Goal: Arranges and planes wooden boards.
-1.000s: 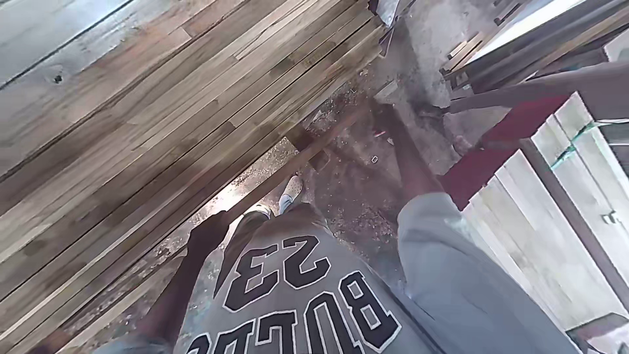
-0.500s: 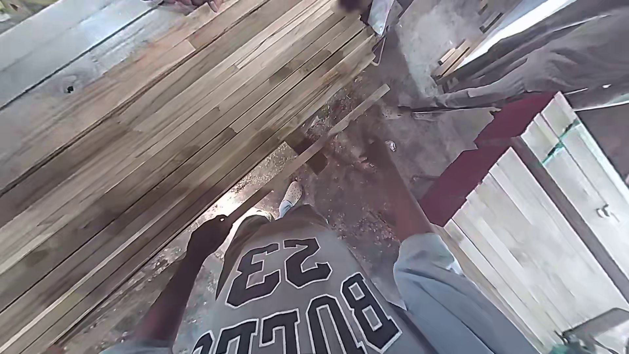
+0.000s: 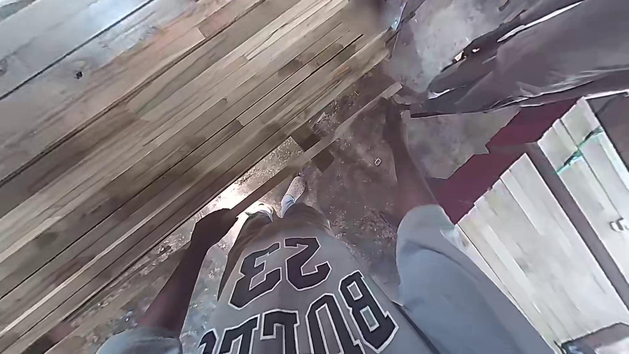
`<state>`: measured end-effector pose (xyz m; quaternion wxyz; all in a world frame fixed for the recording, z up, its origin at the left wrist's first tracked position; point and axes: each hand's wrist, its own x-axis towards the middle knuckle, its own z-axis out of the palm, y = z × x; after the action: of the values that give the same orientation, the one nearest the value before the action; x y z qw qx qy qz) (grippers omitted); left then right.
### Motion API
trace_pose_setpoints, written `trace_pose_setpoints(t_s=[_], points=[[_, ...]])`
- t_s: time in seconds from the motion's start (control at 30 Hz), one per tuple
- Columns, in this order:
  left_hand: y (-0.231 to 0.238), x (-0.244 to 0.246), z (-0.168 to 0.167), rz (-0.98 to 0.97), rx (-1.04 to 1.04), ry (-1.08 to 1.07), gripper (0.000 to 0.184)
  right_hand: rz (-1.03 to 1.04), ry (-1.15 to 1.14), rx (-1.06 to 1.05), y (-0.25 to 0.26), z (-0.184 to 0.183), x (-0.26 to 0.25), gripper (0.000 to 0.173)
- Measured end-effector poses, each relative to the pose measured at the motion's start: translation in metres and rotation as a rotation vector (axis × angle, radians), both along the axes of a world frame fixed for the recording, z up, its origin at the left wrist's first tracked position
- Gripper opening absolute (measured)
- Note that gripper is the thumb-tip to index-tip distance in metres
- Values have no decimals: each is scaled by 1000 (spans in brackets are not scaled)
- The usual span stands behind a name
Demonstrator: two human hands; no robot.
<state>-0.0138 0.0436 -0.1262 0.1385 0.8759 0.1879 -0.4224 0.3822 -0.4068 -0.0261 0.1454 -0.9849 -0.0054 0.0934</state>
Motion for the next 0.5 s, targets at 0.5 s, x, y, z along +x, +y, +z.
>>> trace_pose_setpoints(t_s=[0.5], points=[[30, 32, -17, 353, -392, 321, 55, -214, 409, 381, -33, -14, 1, 44]])
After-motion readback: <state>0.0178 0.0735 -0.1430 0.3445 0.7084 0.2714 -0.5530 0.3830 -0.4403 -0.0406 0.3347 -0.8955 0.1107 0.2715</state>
